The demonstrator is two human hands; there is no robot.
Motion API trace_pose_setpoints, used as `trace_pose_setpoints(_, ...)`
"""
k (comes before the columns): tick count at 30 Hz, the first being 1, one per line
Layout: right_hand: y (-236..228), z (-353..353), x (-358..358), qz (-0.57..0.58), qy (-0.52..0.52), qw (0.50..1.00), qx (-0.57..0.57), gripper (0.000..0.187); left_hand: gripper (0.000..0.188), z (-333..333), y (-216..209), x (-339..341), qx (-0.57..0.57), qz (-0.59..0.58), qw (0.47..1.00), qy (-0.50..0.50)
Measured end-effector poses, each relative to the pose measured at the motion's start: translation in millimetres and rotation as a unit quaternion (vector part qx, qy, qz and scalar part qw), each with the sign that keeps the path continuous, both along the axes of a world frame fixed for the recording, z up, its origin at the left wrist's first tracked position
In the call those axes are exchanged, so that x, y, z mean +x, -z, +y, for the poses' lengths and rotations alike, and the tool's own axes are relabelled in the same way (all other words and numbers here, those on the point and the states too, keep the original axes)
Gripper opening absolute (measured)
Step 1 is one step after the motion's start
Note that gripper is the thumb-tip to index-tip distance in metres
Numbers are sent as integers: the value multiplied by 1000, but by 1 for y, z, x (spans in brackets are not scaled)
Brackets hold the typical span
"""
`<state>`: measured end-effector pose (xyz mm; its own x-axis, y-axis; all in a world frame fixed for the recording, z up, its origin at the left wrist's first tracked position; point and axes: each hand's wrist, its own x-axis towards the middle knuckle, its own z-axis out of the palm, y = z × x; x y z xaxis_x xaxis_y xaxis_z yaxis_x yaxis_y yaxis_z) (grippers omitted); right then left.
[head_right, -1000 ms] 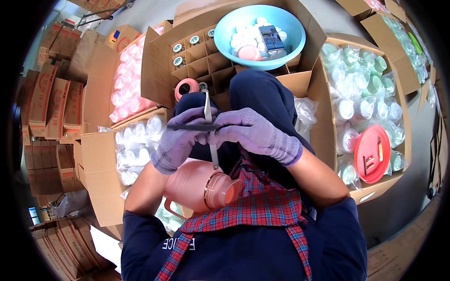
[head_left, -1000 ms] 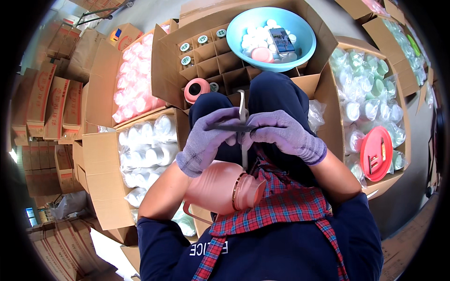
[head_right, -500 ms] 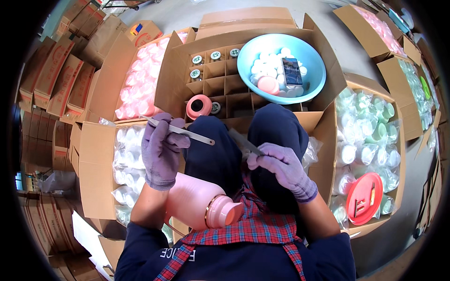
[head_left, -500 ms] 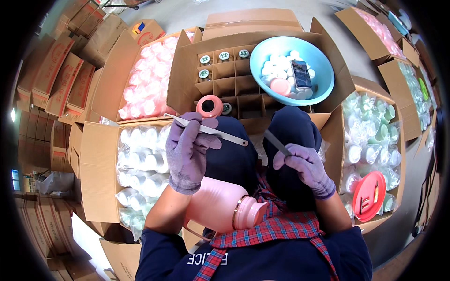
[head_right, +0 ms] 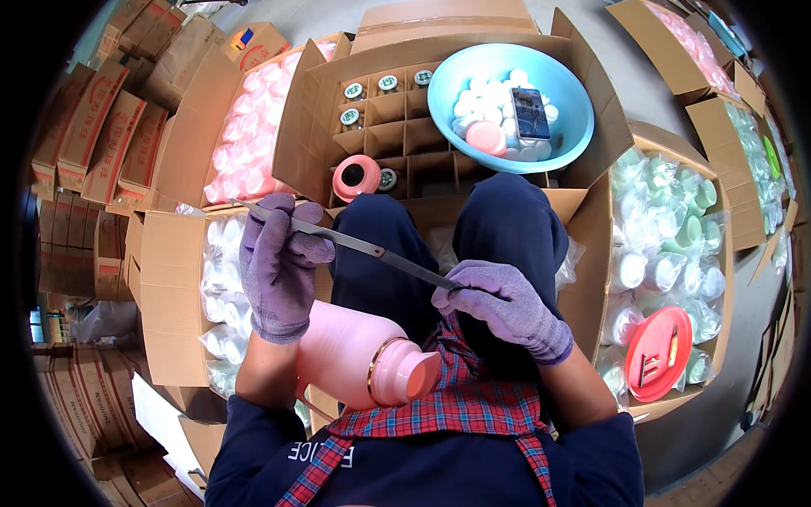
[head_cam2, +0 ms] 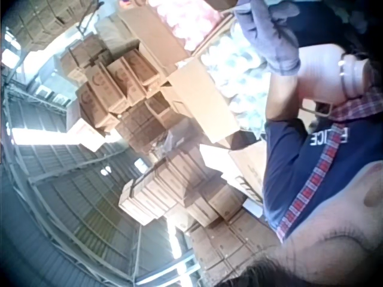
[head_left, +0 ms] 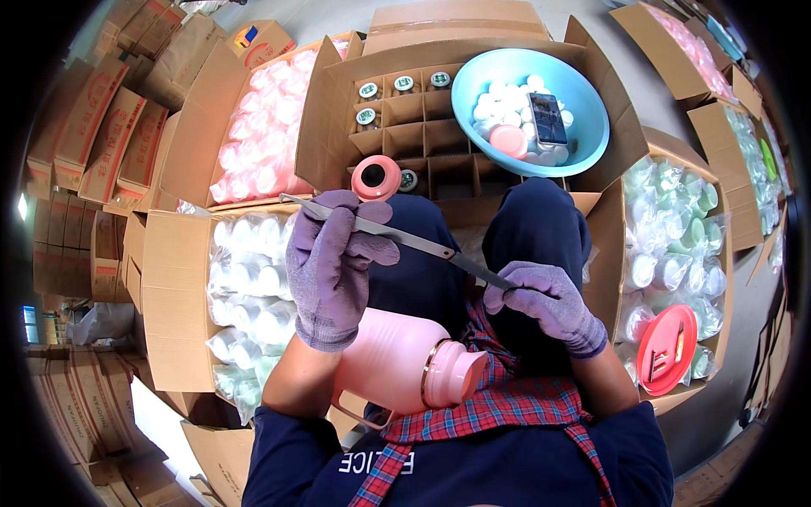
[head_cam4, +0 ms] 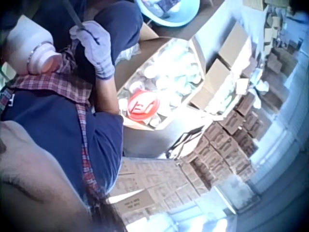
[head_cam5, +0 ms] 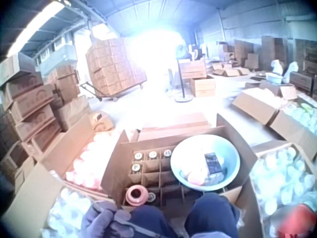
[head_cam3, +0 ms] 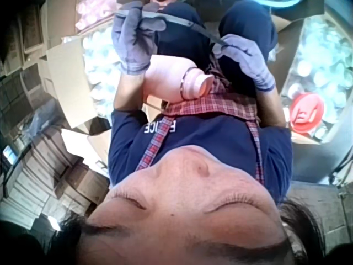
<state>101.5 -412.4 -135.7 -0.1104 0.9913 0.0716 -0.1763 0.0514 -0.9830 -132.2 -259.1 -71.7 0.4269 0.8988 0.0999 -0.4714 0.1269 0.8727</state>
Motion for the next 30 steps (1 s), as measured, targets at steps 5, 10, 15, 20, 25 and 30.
trace_pose_setpoints(5, 0, 0, -2, 14, -3, 1000, -5, 18, 26, 0, 1, -4, 10, 1, 1000, -1)
trace_pose_setpoints(10, 0, 0, -4, 23, 0, 1000, -18, 18, 26, 1, 2, -5, 7, -5, 1000, 1)
trace_pose_setpoints(15, 0, 3, -6, -23, 1, 1000, 9, 18, 25, -1, 1, -7, 4, 3, 1000, 4)
trace_pose_setpoints(20, -2, 3, -9, -26, 10, 1000, 2, 18, 25, -2, 2, -8, -4, 0, 1000, 1)
trace_pose_setpoints(25, -1, 5, -14, -14, 24, 1000, 1, 19, 24, -3, 4, -10, 17, 2, 1000, -5)
trace_pose_setpoints(30, -4, 7, -14, -30, 9, 999, 36, 23, 25, -5, 5, -10, 14, 21, 1000, 3)
